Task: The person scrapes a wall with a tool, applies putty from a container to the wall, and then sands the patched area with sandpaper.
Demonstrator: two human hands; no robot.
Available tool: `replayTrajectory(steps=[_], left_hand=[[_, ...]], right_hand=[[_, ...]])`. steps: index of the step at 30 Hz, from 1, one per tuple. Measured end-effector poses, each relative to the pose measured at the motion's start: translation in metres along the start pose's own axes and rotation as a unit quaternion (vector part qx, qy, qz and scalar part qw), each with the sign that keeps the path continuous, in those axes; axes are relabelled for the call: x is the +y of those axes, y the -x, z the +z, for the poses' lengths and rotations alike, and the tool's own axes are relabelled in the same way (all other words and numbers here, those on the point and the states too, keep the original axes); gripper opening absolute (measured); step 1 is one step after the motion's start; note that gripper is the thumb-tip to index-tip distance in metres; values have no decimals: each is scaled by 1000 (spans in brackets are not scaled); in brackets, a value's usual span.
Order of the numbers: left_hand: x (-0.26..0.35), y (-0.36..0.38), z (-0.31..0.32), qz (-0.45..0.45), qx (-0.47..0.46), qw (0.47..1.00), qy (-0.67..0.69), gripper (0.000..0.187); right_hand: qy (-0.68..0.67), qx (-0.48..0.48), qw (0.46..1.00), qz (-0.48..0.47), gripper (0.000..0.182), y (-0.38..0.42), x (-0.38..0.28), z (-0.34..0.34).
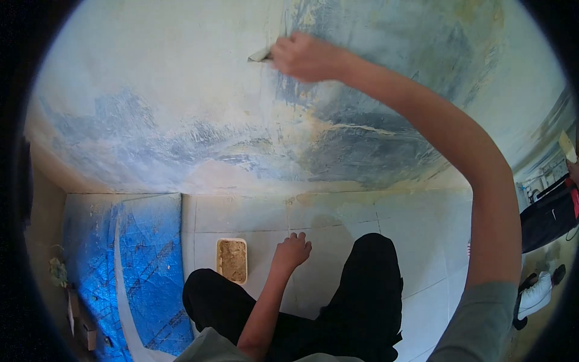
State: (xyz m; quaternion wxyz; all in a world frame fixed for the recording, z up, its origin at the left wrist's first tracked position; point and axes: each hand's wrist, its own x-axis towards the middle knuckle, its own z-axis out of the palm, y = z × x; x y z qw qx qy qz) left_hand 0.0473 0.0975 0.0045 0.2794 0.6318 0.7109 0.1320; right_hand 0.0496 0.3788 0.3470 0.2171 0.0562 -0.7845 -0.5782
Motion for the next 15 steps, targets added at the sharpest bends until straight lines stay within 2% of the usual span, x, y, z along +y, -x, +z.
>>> replayTrajectory(steps=[2,3,4,6,7,8,10,11,12,13,14,15], left_hand=[[-2,1,2,-6,-14,1000,-12,35],[-2,0,1,-6,-12,1000,-9,35],[-2,0,-1,-12,-18,1000,-2,34],[0,0,2,-15,-27,999,10,34],[-1,-3,2,-8,-23,1000,13,34],[-3,-3,2,-3,-22,1000,14,34],[-6,-3,5,-6,-17,1000,9,33],[-7,-4,5,-6,-12,1000,5,33],[-7,-6,4,2,-7,1000,4,33],[-5,-7,1,-4,-14,1000,8,36],[-5,-6,-1,-9,-25,1000,10,39],[-4,-5,1,0,-27,1000,8,39]], right_hand=[[5,51,996,79,4,-7,31,-12],[-6,0,981,192,18,-20,45,-33],[-7,0,982,188,18,-22,41,-27],[36,-50,950,305,6,-16,22,-9],[-12,-21,978,209,7,-19,4,-1],[-12,-20,978,209,7,-16,-5,0],[-52,-40,998,-2,6,-10,-11,3],[-49,12,998,47,6,-15,12,-6],[-41,10,998,44,6,-20,35,-13],[30,-92,962,256,5,-23,57,-22],[99,-187,864,456,5,-25,69,-34],[52,-154,857,489,2,-27,64,-42]])
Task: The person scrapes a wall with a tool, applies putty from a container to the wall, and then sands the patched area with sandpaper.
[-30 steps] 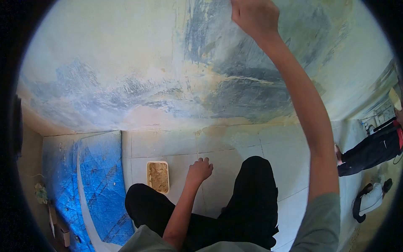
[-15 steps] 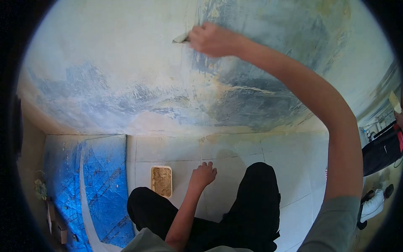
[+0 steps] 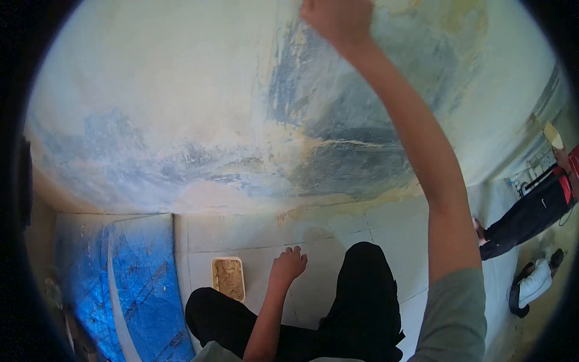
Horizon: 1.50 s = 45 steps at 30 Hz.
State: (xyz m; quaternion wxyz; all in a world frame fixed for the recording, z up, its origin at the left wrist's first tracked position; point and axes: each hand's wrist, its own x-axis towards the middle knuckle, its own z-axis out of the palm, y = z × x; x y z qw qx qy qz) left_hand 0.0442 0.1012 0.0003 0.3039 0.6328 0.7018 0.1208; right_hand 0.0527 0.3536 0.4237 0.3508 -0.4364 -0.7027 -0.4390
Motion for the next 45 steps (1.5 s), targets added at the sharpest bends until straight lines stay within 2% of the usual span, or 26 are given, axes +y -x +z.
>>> replayTrajectory(steps=[1,3,4,7,8,9,11,12,13,15,17,19,21,23,25,27,29,32,33,35,36,37,39,40,42,45], left_hand=[[0,0,1,2,-3,1000,8,39],[0,-5,-1,6,2,1000,17,39],[1,-7,0,3,-3,1000,19,40],[-2,-10,2,-1,-14,1000,21,40],[-2,-11,3,-4,-19,999,25,40],[-1,-12,8,0,-20,999,27,40],[-3,-15,12,9,19,1000,13,36],[-3,-17,12,8,26,1000,13,36],[-3,-15,11,8,21,1000,18,36],[-3,-16,12,9,14,1000,21,36],[-3,-15,17,5,17,1000,4,36],[-2,-16,21,7,20,1000,7,36],[-3,-18,19,7,31,999,5,36],[-1,-15,18,12,25,1000,7,35],[-2,-14,19,7,20,1000,-4,35],[0,-13,20,3,14,1000,-11,35],[2,-13,20,5,21,1000,-3,35],[5,-12,18,6,12,1000,10,35],[5,-12,18,5,13,1000,9,35],[5,-10,20,6,8,1000,1,36],[5,-9,20,4,6,1000,1,36],[6,-9,18,1,2,1000,1,36],[7,-6,15,-7,-6,1000,0,36],[7,-7,12,-4,-11,1000,1,37],[9,-6,10,-2,-14,1000,4,38],[9,-6,8,-10,-25,1000,-3,38]], right_hand=[[6,3,1000,2,2,10,-4,5],[-101,177,933,-296,2,36,-13,35],[-89,125,898,-413,6,45,-8,34],[-89,164,909,-373,8,4,30,25],[-50,149,955,-250,8,-5,42,16],[-46,147,955,-253,8,-3,42,17],[-99,274,948,-129,10,11,32,26],[-119,179,956,-199,12,26,26,31],[-121,182,955,-199,12,26,26,31],[-77,129,865,-479,14,28,32,30],[-23,133,898,-420,11,4,50,22],[-67,227,964,-120,5,-5,58,18],[-91,246,954,-146,4,13,42,26],[-48,127,899,-416,8,30,34,26],[-67,142,875,-459,10,3,54,17],[10,89,992,-89,9,-12,66,11],[-18,119,991,-63,6,-2,64,21],[-114,150,872,-452,5,33,34,32],[-115,151,872,-451,5,30,36,30],[-66,166,912,-370,6,19,46,23],[-72,119,959,-245,8,10,58,24],[-90,227,950,-193,14,-1,51,2],[-24,101,994,-31,12,8,58,31],[-27,100,994,-29,12,20,49,36],[-135,111,908,-382,14,43,29,36],[-84,84,889,-442,14,41,41,36]])
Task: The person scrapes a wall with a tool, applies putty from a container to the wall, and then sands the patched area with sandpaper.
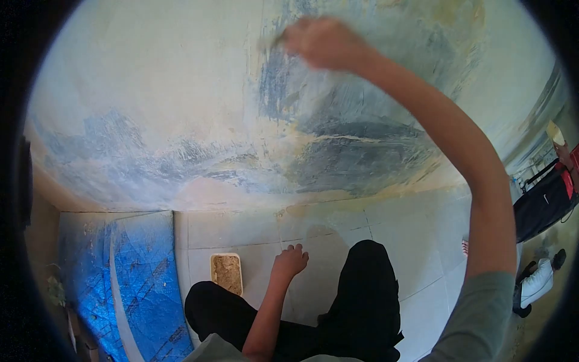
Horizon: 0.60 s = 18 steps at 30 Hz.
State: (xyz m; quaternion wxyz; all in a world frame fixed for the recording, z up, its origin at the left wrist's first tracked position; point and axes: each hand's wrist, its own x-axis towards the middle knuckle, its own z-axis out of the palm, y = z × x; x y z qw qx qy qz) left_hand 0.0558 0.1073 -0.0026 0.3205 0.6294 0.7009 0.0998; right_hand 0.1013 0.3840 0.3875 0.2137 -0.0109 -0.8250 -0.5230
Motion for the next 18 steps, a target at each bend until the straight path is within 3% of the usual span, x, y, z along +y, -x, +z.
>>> replayTrajectory(steps=[1,2,4,5,7,8,10,11,12,14,15,16,18], left_hand=[[0,0,1,3,-1,1000,4,38],[0,0,3,6,-1,1000,9,38],[-2,-1,8,8,7,1000,12,36],[-1,-2,8,13,21,1000,10,35],[-1,-2,6,7,10,1000,8,37],[-1,-2,5,0,-4,1000,4,39],[-2,-4,7,0,-4,1000,-4,39],[-2,-3,9,-1,-7,1000,-10,39],[-1,-4,10,3,-7,1000,-10,39],[1,-4,9,6,-11,1000,6,40],[1,-5,10,9,-6,1000,3,40],[0,-4,12,13,7,1000,1,38],[-1,-6,16,17,25,1000,-1,37]], right_hand=[[15,66,995,76,12,-1,22,-3],[70,-6,964,255,12,1,35,-12],[74,172,929,318,12,-14,37,-21],[75,170,930,317,12,-15,27,-18],[58,30,989,134,12,-15,5,-7],[60,33,989,133,12,-15,13,-5],[6,33,999,20,19,-15,34,-4],[20,-112,977,179,40,-31,32,-42],[23,-113,977,179,40,-25,39,-34],[101,-32,927,359,11,-18,49,-19],[11,134,960,244,13,-19,32,-14],[84,78,989,91,15,-23,17,-8],[75,75,989,106,13,-31,25,-9]])
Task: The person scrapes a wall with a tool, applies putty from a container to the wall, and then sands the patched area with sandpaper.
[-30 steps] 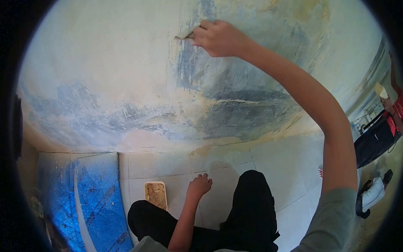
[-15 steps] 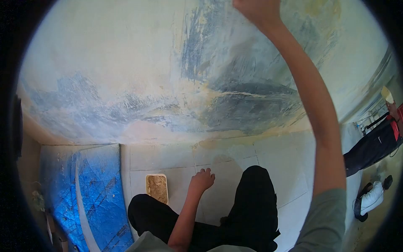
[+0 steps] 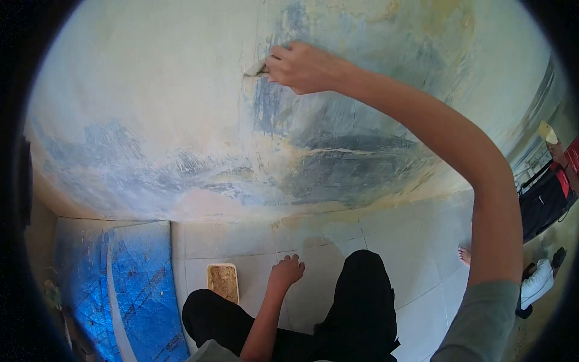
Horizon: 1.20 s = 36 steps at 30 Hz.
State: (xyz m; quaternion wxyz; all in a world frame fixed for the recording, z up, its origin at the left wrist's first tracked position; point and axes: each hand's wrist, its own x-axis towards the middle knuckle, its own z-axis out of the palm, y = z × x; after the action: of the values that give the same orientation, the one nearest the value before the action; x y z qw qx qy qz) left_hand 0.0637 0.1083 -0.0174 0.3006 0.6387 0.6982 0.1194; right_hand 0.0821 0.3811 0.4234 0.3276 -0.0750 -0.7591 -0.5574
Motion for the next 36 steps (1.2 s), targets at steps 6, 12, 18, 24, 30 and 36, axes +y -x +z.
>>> replayTrajectory(steps=[6,12,18,24,30,36], left_hand=[[-2,2,-2,-9,-3,1000,-4,36],[-5,-3,-3,-12,6,1000,-14,36],[-5,0,-9,-8,-2,1000,3,36],[-12,3,-5,-22,-12,1000,12,37],[-13,1,-7,-11,23,1000,-2,36],[-8,-6,-1,8,17,1000,19,35]], right_hand=[[12,-40,982,185,14,-26,11,-14],[-83,21,995,-43,18,-28,13,-13],[-58,-41,997,-8,13,-13,-40,9],[-3,-107,931,349,8,-26,14,-5],[-140,-33,976,-161,8,5,-33,3],[-63,-6,977,205,17,13,-44,2]])
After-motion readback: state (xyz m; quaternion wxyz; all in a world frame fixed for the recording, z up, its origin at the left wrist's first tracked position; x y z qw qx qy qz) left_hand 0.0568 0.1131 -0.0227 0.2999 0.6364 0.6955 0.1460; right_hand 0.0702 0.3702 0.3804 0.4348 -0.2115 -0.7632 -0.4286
